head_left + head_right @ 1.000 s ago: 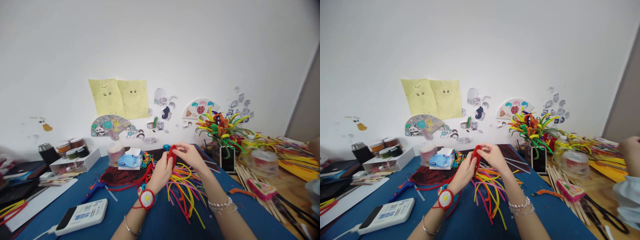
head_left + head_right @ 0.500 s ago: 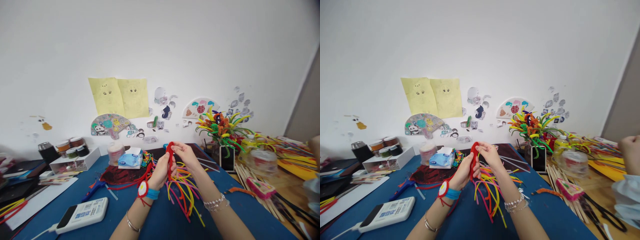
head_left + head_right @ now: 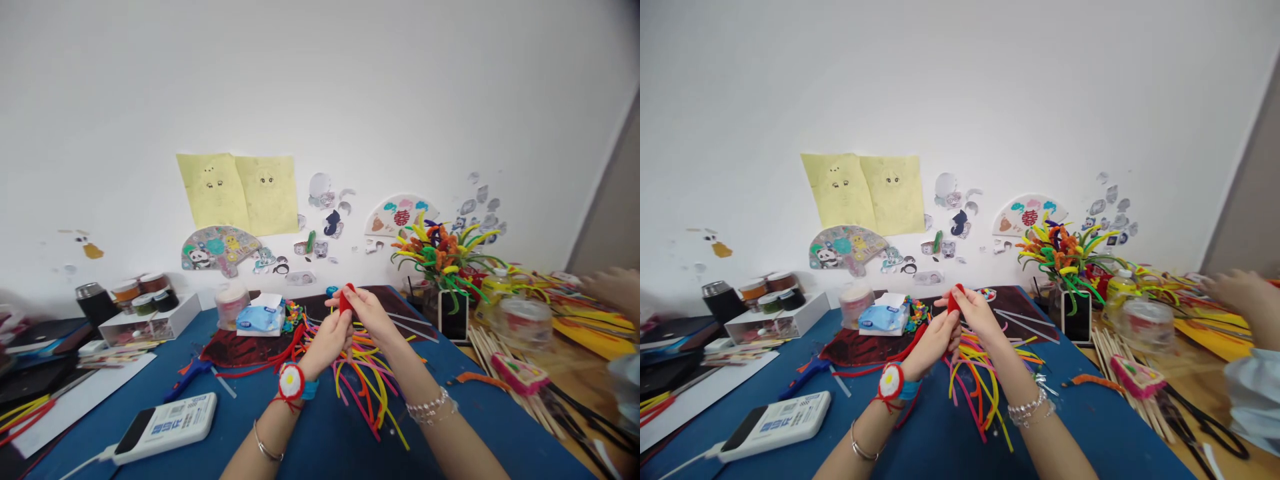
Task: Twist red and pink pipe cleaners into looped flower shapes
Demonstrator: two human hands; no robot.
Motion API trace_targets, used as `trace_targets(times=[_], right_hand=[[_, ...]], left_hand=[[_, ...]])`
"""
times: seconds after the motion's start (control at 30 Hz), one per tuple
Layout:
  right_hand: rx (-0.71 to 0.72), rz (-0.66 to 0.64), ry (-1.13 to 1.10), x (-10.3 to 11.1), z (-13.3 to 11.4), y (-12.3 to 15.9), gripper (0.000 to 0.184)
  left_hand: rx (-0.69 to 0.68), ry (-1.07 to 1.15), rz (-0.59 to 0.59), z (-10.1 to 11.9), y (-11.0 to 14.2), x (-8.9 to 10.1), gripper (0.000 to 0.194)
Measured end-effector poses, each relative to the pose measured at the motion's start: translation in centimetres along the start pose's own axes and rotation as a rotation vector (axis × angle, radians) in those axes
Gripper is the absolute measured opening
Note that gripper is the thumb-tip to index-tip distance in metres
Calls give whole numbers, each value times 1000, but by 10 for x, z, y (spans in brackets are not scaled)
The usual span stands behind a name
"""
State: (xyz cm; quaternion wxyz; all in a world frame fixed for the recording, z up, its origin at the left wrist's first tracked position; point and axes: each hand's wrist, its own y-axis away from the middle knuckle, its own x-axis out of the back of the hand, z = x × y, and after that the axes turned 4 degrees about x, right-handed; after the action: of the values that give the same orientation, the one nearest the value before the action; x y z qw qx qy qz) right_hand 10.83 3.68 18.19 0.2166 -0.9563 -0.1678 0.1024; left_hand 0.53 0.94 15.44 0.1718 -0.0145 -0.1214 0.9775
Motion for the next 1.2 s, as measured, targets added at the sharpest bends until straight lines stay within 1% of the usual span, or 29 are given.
trace_targets(times=[0.03,0.13,0.17,0.2,0.23,0.27,0.33,0.37,0.4,0.43,0.47,0.53,0.57,0.6,0.63,0.67,0.73,0.77,0.8,0.87,0.97,1.03,1.07,1.1,1.13,1.2], right_hand=[[12,11,-21,-2,1,0,36],[31,58,-123,-8,4,0,33],[34,70,-160,-10,5,0,33],[36,77,-191,-12,5,-1,33],[39,82,-212,-13,6,-1,33],[44,87,-220,-14,5,-1,33],[60,86,-195,-14,3,0,34],[79,79,-155,-14,0,1,34],[112,66,-93,-14,-3,3,33],[161,54,-6,-13,-7,5,33],[225,48,101,-13,-10,7,32],[363,64,312,-12,-17,11,30],[408,87,372,-11,-20,12,29],[430,126,380,-8,-23,12,30],[430,175,334,-3,-25,11,33],[418,232,252,2,-26,8,35],[403,362,69,17,-28,3,38],[408,409,16,25,-29,1,36],[394,424,-7,31,-30,-1,35],[291,307,-1,41,-33,0,36],[148,23,86,45,-43,10,33],[113,-158,208,44,-52,18,31],[115,-220,287,44,-55,21,29],[127,-256,374,43,-59,24,26],[148,-264,464,43,-60,26,21],[223,-218,628,40,-60,28,12]], left_hand=[[-31,-67,58,0,0,2,31],[-191,-259,286,-2,2,4,23],[-231,-275,333,-3,2,4,21],[-244,-251,344,-4,3,3,21],[-231,-190,320,-5,2,1,24],[-199,-96,260,-7,2,-2,29],[-111,127,81,-8,0,-6,36],[-76,212,-2,-7,-1,-7,37],[-57,259,-55,-6,-2,-9,37],[-52,271,-72,-4,-1,-10,37],[-52,265,-65,-2,0,-11,37],[-49,251,-11,3,5,-15,36],[-49,240,22,5,10,-18,36],[-57,210,44,6,15,-22,35],[-86,140,71,7,21,-27,32],[-132,27,65,6,26,-32,29],[-228,-196,-8,5,34,-41,22],[-259,-271,-33,3,35,-45,21],[-271,-313,-37,2,34,-48,23],[-244,-312,15,1,27,-49,31],[-171,-270,94,6,17,-40,36],[-172,-333,125,13,16,-30,35],[-186,-392,128,17,17,-25,35],[-205,-456,121,20,19,-20,34],[-221,-512,106,24,20,-15,33],[-236,-569,89,27,22,-9,31]])
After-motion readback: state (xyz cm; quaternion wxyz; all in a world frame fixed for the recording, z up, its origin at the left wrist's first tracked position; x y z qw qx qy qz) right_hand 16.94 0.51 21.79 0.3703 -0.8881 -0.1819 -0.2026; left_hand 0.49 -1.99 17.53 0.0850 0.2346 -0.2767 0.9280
